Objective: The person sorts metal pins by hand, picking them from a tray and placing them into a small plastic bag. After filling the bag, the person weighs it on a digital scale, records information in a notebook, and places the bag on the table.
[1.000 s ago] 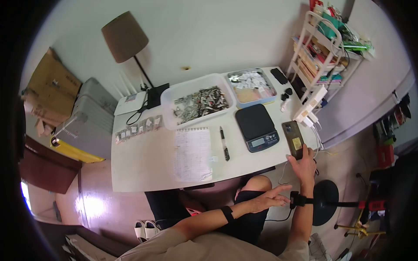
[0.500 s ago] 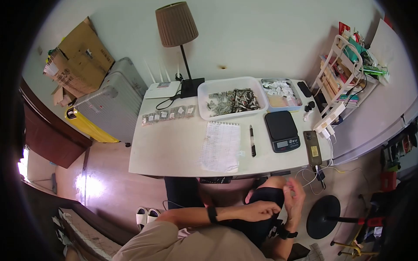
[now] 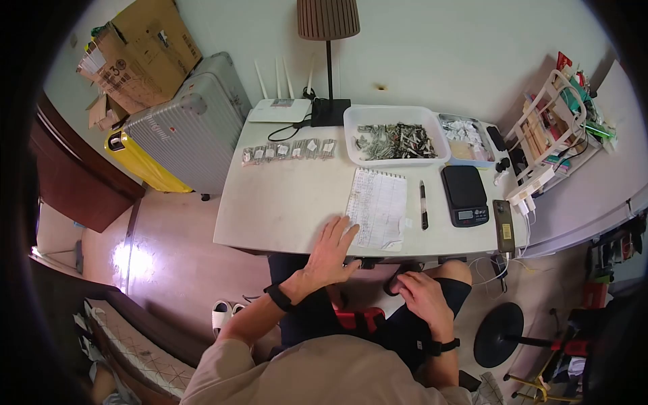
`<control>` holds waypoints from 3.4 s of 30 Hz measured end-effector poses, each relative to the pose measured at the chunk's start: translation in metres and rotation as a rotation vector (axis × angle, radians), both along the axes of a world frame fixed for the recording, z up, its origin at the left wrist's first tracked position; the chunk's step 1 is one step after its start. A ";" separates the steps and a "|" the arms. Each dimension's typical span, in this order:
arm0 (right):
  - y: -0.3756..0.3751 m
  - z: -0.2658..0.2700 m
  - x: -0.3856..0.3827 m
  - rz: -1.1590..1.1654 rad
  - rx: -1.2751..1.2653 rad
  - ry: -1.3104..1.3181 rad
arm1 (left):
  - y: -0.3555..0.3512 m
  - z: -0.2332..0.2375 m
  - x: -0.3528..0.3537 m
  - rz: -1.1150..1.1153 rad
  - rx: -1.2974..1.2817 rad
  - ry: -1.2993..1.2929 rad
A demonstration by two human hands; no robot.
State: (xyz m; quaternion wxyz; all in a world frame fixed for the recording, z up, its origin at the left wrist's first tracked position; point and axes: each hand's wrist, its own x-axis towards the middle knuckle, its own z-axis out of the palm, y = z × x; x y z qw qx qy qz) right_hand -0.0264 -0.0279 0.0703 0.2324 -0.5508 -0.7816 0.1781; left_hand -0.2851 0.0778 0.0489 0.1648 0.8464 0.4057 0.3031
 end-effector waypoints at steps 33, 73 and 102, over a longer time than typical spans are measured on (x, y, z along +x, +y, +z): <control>0.035 -0.078 0.018 0.199 -0.518 -0.236 | 0.007 -0.038 0.008 0.074 0.136 -0.029; 0.320 0.021 0.211 -0.513 0.032 -0.245 | 0.009 -0.041 0.011 0.060 0.145 0.066; 0.338 0.013 0.222 -0.524 -0.131 -0.084 | 0.007 -0.044 0.013 0.062 0.113 0.120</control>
